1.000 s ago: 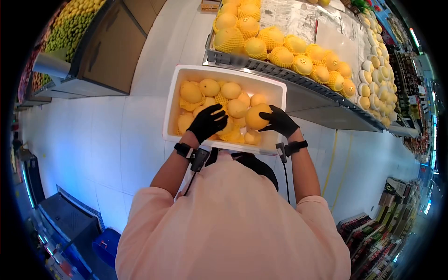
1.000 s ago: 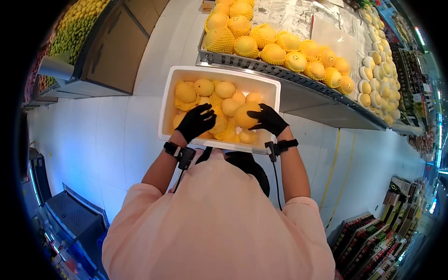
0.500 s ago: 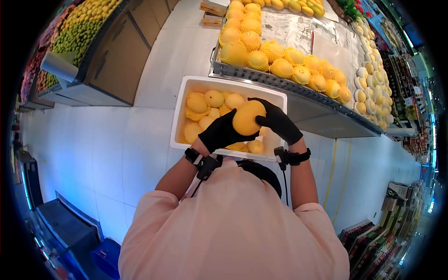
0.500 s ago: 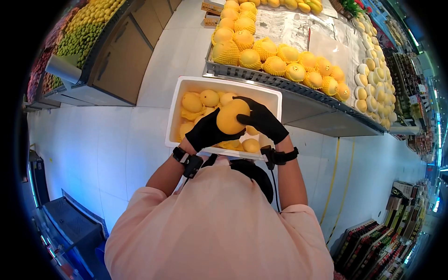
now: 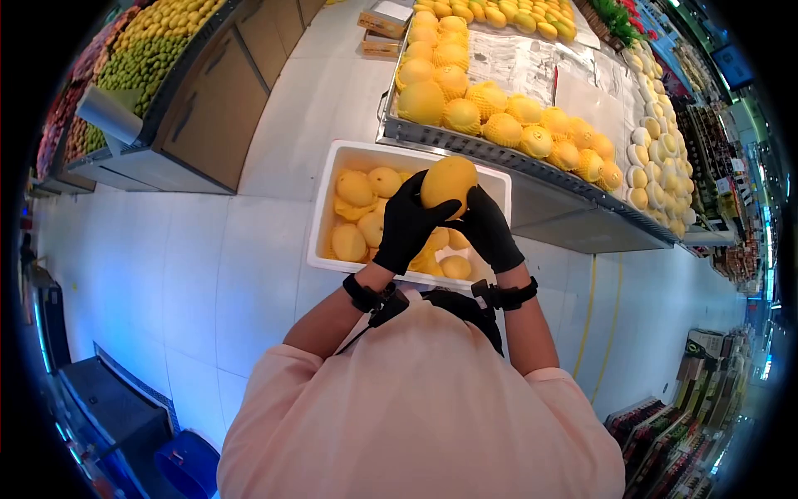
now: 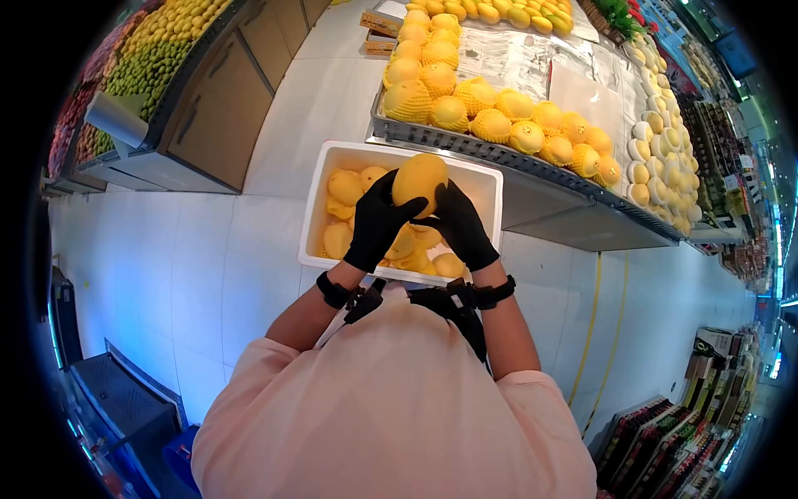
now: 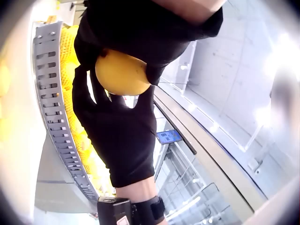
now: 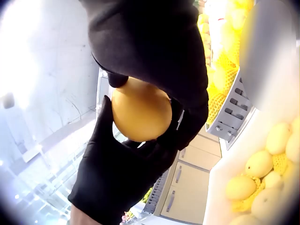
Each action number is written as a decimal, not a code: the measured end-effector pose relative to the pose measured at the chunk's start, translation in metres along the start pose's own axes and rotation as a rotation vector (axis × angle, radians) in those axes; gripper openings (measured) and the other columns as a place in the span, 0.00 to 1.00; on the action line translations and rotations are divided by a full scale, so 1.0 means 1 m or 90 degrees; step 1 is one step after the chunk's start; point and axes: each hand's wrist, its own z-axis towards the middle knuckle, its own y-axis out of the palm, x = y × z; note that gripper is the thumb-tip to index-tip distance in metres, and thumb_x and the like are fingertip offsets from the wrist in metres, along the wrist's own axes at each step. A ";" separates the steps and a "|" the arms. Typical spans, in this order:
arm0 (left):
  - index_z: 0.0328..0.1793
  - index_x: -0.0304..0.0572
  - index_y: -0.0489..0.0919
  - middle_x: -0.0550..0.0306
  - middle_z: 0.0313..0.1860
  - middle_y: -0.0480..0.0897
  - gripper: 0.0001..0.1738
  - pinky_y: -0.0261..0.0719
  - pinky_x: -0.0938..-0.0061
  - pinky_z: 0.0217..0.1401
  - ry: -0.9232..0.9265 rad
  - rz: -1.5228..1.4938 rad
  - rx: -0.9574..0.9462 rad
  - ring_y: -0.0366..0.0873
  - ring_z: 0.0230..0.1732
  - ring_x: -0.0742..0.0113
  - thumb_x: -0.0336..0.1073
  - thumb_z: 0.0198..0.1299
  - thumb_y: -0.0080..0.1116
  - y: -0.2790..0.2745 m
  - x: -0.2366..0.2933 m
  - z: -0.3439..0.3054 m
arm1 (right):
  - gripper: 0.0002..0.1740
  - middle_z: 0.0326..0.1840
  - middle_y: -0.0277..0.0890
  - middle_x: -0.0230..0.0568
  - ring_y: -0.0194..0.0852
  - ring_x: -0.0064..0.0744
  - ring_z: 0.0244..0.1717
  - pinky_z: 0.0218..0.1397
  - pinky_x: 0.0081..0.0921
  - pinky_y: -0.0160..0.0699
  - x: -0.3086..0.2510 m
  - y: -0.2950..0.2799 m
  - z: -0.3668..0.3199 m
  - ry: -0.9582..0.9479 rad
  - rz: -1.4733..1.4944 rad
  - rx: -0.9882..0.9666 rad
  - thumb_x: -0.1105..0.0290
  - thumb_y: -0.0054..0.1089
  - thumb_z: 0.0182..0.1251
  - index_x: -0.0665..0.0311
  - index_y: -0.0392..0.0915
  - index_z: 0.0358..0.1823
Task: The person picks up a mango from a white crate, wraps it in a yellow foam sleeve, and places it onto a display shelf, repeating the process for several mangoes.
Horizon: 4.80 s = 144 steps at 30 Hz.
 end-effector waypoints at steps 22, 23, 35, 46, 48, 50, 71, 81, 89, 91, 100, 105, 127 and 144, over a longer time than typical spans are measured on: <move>0.72 0.35 0.61 0.45 0.63 0.70 0.52 0.70 0.64 0.66 0.203 0.154 -0.011 0.69 0.63 0.54 0.43 0.43 0.79 0.019 -0.038 -0.021 | 0.33 0.63 0.68 0.49 0.68 0.45 0.65 0.68 0.41 0.71 0.007 -0.031 -0.016 -0.034 0.000 0.003 0.65 0.63 0.65 0.69 0.60 0.67; 0.71 0.35 0.61 0.45 0.63 0.71 0.51 0.71 0.63 0.64 0.173 0.109 -0.028 0.70 0.62 0.54 0.44 0.44 0.78 0.017 -0.042 -0.021 | 0.32 0.63 0.68 0.49 0.68 0.45 0.65 0.68 0.42 0.70 0.007 -0.037 -0.017 -0.040 0.017 0.016 0.66 0.62 0.65 0.69 0.61 0.67; 0.44 0.39 0.83 0.60 0.37 0.84 0.10 0.78 0.78 0.42 -0.360 -0.095 -0.001 0.80 0.40 0.73 0.36 0.62 0.58 -0.088 -0.164 -0.009 | 0.40 0.68 0.62 0.57 0.64 0.60 0.67 0.69 0.54 0.65 -0.011 -0.077 -0.057 -0.106 -0.239 0.037 0.53 0.59 0.65 0.71 0.56 0.70; 0.53 0.41 0.81 0.51 0.49 0.83 0.20 0.78 0.70 0.55 -0.157 0.448 0.013 0.80 0.49 0.60 0.32 0.52 0.65 -0.174 -0.295 0.032 | 0.35 0.67 0.64 0.63 0.65 0.56 0.66 0.69 0.47 0.66 -0.005 -0.087 -0.075 -0.073 -0.060 0.051 0.52 0.39 0.76 0.77 0.53 0.69; 0.53 0.44 0.81 0.55 0.47 0.82 0.18 0.78 0.69 0.48 -0.390 -0.113 0.108 0.79 0.45 0.60 0.39 0.57 0.63 -0.180 -0.319 0.049 | 0.37 0.69 0.59 0.67 0.60 0.62 0.68 0.71 0.52 0.61 -0.003 -0.095 -0.078 -0.079 -0.086 0.067 0.50 0.36 0.76 0.77 0.50 0.71; 0.53 0.44 0.81 0.55 0.45 0.81 0.17 0.77 0.70 0.44 -0.382 -0.074 0.119 0.78 0.42 0.61 0.39 0.59 0.61 -0.175 -0.311 0.048 | 0.37 0.70 0.56 0.68 0.57 0.66 0.70 0.72 0.56 0.57 -0.003 -0.096 -0.083 -0.073 0.034 0.087 0.50 0.37 0.75 0.76 0.49 0.71; 0.29 0.44 0.86 0.44 0.33 0.85 0.19 0.81 0.57 0.39 -0.241 0.732 0.033 0.84 0.37 0.45 0.51 0.52 0.56 -0.167 -0.298 0.054 | 0.37 0.66 0.64 0.54 0.65 0.55 0.66 0.67 0.52 0.69 -0.004 -0.081 -0.068 -0.024 0.053 0.070 0.55 0.59 0.67 0.70 0.57 0.69; 0.27 0.41 0.85 0.43 0.30 0.84 0.19 0.81 0.58 0.38 -0.234 0.717 0.162 0.83 0.34 0.46 0.51 0.45 0.63 -0.144 -0.232 0.037 | 0.41 0.69 0.61 0.58 0.62 0.61 0.68 0.68 0.56 0.65 0.001 -0.075 -0.046 -0.028 -0.016 0.065 0.50 0.56 0.67 0.67 0.53 0.72; 0.19 0.42 0.80 0.47 0.23 0.79 0.12 0.78 0.57 0.31 0.046 0.831 0.126 0.79 0.28 0.49 0.41 0.47 0.60 -0.152 -0.211 -0.001 | 0.41 0.69 0.61 0.56 0.63 0.58 0.68 0.68 0.55 0.65 0.003 -0.071 -0.040 -0.010 0.015 0.005 0.51 0.58 0.66 0.66 0.53 0.72; 0.23 0.41 0.79 0.48 0.25 0.80 0.09 0.79 0.60 0.32 0.114 0.880 0.082 0.79 0.27 0.52 0.38 0.47 0.63 -0.156 -0.201 -0.004 | 0.40 0.68 0.62 0.55 0.63 0.57 0.67 0.69 0.54 0.65 0.006 -0.070 -0.039 -0.017 0.009 0.009 0.53 0.60 0.66 0.67 0.55 0.71; 0.30 0.39 0.73 0.59 0.25 0.76 0.13 0.78 0.78 0.32 -0.006 0.212 0.188 0.77 0.26 0.71 0.24 0.47 0.70 -0.113 -0.136 0.000 | 0.32 0.63 0.68 0.48 0.68 0.44 0.65 0.67 0.40 0.71 0.024 -0.057 -0.019 -0.034 0.001 0.009 0.67 0.63 0.65 0.70 0.62 0.66; 0.32 0.39 0.75 0.60 0.26 0.77 0.09 0.79 0.77 0.33 -0.020 -0.008 0.093 0.78 0.28 0.71 0.21 0.52 0.64 -0.084 -0.113 0.005 | 0.30 0.61 0.70 0.45 0.71 0.41 0.61 0.66 0.37 0.73 0.027 -0.034 -0.004 -0.030 0.013 0.018 0.66 0.62 0.66 0.70 0.63 0.65; 0.52 0.36 0.78 0.58 0.41 0.82 0.13 0.81 0.76 0.46 -0.300 -0.370 -0.027 0.80 0.43 0.71 0.30 0.62 0.59 -0.063 -0.074 -0.003 | 0.36 0.66 0.65 0.49 0.65 0.45 0.67 0.70 0.40 0.67 0.030 -0.047 -0.012 -0.044 0.131 0.034 0.57 0.62 0.66 0.70 0.60 0.68; 0.57 0.37 0.73 0.55 0.46 0.82 0.19 0.81 0.71 0.48 -0.116 -0.129 -0.211 0.82 0.47 0.61 0.33 0.61 0.61 -0.048 -0.099 0.006 | 0.28 0.60 0.70 0.46 0.71 0.40 0.61 0.65 0.34 0.73 0.012 -0.072 -0.036 -0.198 -0.041 0.120 0.62 0.60 0.68 0.71 0.64 0.63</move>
